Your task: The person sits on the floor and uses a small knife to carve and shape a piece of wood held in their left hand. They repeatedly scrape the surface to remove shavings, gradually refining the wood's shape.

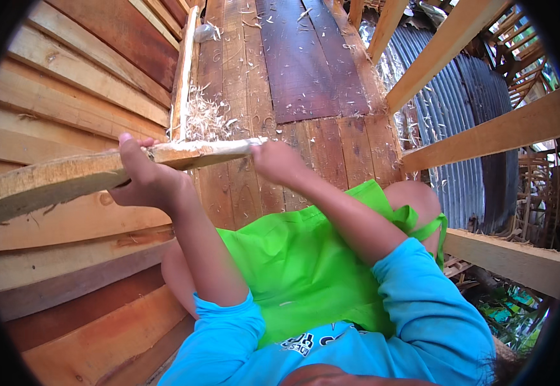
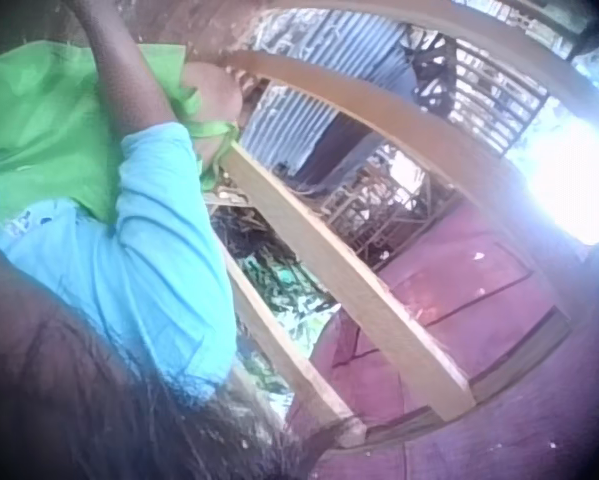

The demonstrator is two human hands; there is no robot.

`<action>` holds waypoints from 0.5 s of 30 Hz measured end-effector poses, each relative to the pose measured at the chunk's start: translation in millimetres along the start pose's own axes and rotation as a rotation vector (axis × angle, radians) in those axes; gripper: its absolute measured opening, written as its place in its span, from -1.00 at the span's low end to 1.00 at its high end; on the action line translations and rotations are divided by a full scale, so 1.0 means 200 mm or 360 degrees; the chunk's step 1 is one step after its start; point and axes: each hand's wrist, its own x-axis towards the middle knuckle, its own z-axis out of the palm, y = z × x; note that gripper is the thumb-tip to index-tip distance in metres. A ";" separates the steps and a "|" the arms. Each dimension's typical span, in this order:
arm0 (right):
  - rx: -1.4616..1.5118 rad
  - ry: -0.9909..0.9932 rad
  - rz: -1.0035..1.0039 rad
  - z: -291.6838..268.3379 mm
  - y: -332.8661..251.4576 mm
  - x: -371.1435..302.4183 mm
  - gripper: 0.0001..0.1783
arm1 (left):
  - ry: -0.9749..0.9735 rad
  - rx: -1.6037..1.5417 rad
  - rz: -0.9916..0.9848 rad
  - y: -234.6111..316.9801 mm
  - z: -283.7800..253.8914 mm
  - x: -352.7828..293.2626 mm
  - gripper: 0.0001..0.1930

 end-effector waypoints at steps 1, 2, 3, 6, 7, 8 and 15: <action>0.0057 -0.0009 -0.0185 -0.03 -0.12 -0.07 -0.43 | 0.0005 -0.0017 0.0018 -0.01 -0.03 0.03 -0.82; 0.0059 -0.0017 -0.0118 -0.03 -0.07 -0.05 -0.44 | -0.0007 -0.0047 0.0014 -0.02 -0.02 0.02 -0.80; 0.0065 -0.0033 -0.0043 -0.01 0.03 0.01 -0.46 | -0.0021 -0.0066 0.0006 -0.03 -0.03 0.00 -0.78; -0.0075 0.0174 0.0129 0.03 0.18 0.04 -0.54 | 0.0023 -0.0046 -0.0043 0.01 0.02 -0.01 -0.77; -0.0132 0.0201 0.0105 0.03 0.19 0.05 -0.55 | 0.0035 -0.0044 -0.0046 0.03 0.03 -0.02 -0.77; -0.0200 0.0203 0.0081 0.01 0.16 0.02 -0.56 | 0.0014 -0.0047 -0.0051 0.02 0.01 -0.01 -0.77; -0.0569 0.0110 0.0044 -0.11 0.14 0.02 -0.58 | -0.0205 -0.0059 0.0063 0.01 0.00 -0.03 -0.86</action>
